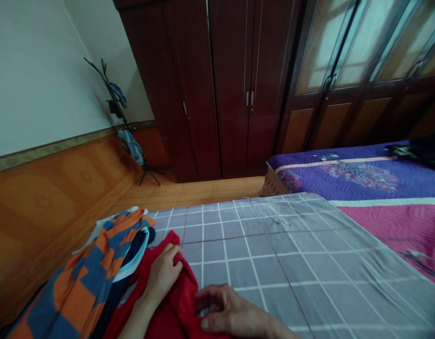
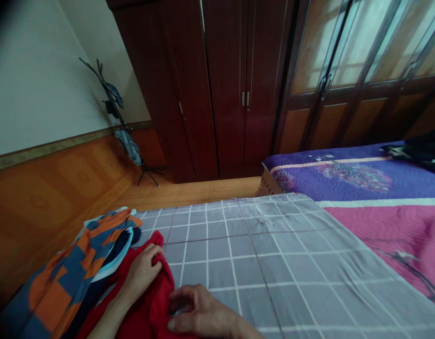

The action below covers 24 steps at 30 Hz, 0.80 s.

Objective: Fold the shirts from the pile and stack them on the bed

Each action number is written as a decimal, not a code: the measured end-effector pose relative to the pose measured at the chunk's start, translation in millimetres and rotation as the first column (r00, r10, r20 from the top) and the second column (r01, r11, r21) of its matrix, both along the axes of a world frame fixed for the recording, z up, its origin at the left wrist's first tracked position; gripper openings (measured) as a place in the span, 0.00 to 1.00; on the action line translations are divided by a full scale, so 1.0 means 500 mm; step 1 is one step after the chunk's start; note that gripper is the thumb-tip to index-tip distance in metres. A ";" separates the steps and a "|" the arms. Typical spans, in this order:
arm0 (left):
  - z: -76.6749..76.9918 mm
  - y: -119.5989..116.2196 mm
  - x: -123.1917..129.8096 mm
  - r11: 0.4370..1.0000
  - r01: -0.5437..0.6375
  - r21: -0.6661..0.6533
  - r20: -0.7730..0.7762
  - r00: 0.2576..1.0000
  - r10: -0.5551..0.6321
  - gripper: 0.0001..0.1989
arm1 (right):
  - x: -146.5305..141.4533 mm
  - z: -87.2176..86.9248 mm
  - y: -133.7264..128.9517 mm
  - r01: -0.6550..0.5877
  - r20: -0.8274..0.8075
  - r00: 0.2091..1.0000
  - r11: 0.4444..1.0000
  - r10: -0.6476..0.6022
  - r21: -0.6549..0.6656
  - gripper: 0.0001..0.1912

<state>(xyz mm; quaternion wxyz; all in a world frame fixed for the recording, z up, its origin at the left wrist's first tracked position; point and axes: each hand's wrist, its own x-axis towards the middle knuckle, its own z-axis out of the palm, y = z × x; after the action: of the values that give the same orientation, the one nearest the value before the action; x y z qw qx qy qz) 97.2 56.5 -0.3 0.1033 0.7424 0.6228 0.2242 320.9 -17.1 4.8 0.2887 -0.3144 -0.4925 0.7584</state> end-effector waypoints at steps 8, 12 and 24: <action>-0.025 0.028 -0.033 0.917 -0.375 0.137 0.731 0.663 0.162 0.12 | 0.017 0.000 -0.005 -0.141 -0.145 0.983 0.973 0.115 -0.185 0.17; -0.024 0.024 -0.027 0.945 -0.301 0.130 0.677 0.723 0.138 0.09 | 0.029 0.010 0.012 0.000 -0.354 0.926 0.936 -0.134 -0.353 0.15; -0.017 0.021 -0.023 0.916 -0.395 0.067 0.529 0.792 0.304 0.08 | 0.091 0.026 0.065 0.034 -0.422 0.894 0.963 -0.149 -0.267 0.16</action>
<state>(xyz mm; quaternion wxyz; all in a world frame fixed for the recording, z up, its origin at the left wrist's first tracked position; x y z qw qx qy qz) 85.6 67.2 -8.9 0.1551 0.5344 0.6779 0.4804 366.2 15.7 18.1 0.3853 -0.1930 -0.2990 0.8514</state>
